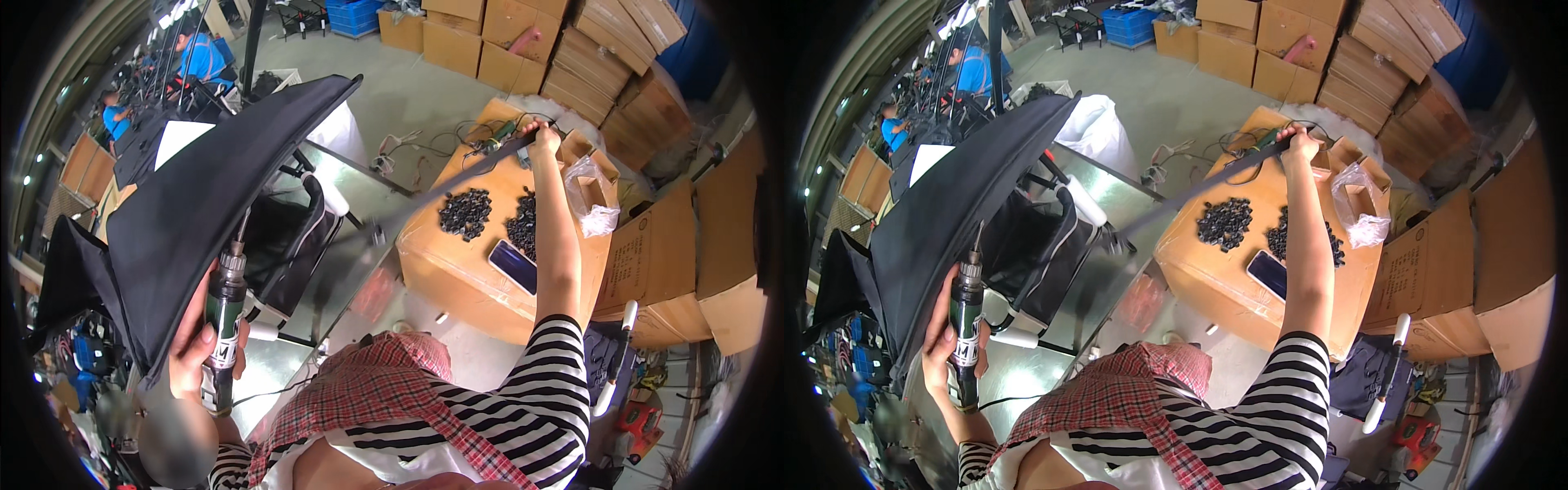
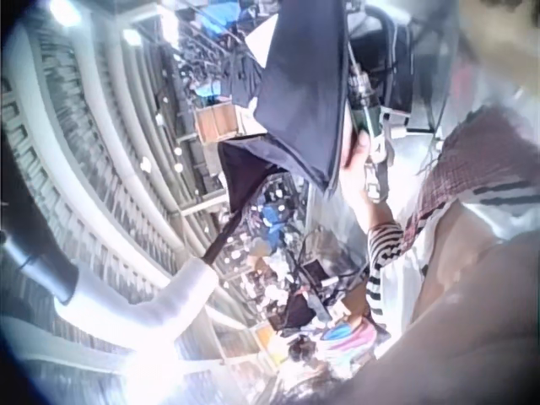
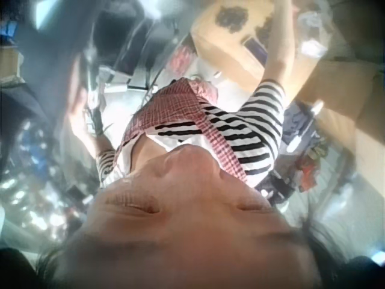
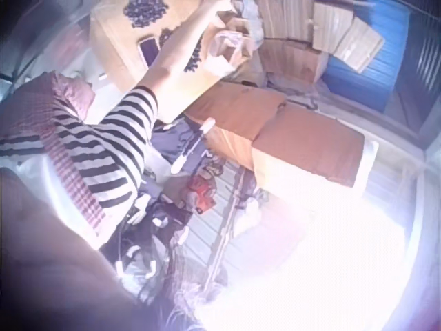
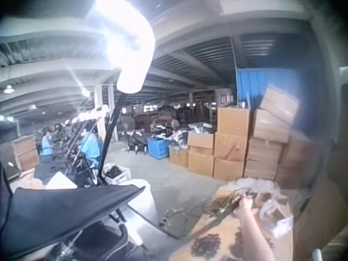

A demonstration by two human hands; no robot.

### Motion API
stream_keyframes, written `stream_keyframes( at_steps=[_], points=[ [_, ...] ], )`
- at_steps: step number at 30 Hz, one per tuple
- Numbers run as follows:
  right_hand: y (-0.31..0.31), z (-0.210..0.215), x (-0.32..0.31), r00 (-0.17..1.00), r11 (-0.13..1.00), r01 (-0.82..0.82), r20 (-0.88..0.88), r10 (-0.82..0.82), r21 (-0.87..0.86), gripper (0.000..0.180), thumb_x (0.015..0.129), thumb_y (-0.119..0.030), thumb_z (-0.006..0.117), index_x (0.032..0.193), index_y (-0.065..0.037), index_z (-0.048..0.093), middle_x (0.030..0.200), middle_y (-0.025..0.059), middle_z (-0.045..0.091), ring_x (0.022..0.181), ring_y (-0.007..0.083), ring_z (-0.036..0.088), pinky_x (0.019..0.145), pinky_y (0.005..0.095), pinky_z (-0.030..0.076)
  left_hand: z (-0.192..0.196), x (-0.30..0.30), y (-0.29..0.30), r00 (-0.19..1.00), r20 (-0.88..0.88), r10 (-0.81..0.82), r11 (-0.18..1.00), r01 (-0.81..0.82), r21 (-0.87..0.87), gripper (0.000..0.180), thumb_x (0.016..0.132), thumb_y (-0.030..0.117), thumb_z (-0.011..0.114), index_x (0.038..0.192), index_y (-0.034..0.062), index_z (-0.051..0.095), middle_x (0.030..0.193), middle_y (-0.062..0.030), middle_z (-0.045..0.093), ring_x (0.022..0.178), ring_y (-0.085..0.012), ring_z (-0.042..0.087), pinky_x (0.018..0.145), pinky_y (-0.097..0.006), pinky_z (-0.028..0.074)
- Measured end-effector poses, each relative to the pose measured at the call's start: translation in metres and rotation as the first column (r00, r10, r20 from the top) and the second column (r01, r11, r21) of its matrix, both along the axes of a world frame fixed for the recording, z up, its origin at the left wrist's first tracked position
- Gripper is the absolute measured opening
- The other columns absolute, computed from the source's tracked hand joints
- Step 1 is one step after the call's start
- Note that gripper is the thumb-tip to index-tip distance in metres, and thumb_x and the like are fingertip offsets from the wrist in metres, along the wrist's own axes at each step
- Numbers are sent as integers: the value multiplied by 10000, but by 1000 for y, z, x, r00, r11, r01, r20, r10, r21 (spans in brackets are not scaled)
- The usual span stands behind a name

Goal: The person uses a cordless drill to attach black plastic fasteners to a black fabric stroller seat. They repeatedly pick fasteners from a nearby table, position them on the seat, and drive them in with the drill. The person rotates the seat to access different attachment points and continues the process throughout the clip.

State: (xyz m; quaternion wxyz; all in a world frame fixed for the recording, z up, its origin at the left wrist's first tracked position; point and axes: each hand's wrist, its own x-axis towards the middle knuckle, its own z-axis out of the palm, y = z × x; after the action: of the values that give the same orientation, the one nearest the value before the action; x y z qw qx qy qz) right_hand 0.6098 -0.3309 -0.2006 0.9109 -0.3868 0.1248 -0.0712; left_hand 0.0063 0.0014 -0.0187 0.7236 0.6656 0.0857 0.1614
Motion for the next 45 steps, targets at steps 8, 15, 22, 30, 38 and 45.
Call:
stream_keyframes(
  at_steps=[8,15,22,30,38,45],
  points=[
    [11,46,-14,961,957,14,268,67,-288,285,1038,-217,492,972,-9,676,680,40,580,488,122,457,426,287,379,13,-5,1,997,-47,-54,995,50,-83,844,924,273,611,1587,49,140,821,-245,578,446,-197,536,427,-287,427],
    [215,84,-283,547,519,204,536,643,-830,282,852,19,476,1092,33,623,866,192,714,797,363,709,761,421,559,9,6,-10,996,89,19,997,-13,-73,795,939,226,570,1576,8,148,815,-259,566,425,-184,509,414,-270,412],
    [312,93,-363,562,756,123,673,481,-643,117,927,-67,619,924,11,532,641,179,648,622,357,680,551,437,534,14,5,-12,999,48,1,996,4,-88,792,948,257,579,1582,36,159,801,-261,562,406,-181,508,415,-264,417],
    [322,98,-364,595,782,275,738,319,-560,121,867,-86,671,847,-16,574,617,173,627,545,359,640,503,432,505,15,6,-15,1000,19,18,995,-16,-98,787,942,261,594,1585,70,184,811,-248,568,429,-190,526,423,-265,422],
    [324,97,-337,676,744,313,689,263,-590,208,778,-124,726,874,-40,562,605,123,631,553,345,647,529,442,509,11,8,-10,998,59,-9,995,14,-96,777,936,241,605,1584,80,206,865,-253,576,467,-206,542,447,-267,449],
    [328,84,-331,763,701,238,576,293,-672,282,781,1,662,1037,-3,545,597,149,608,529,334,635,557,397,510,4,3,-9,997,-27,70,991,-72,-115,832,903,210,608,1574,10,159,856,-289,582,393,-177,492,380,-284,416]
  ],
)
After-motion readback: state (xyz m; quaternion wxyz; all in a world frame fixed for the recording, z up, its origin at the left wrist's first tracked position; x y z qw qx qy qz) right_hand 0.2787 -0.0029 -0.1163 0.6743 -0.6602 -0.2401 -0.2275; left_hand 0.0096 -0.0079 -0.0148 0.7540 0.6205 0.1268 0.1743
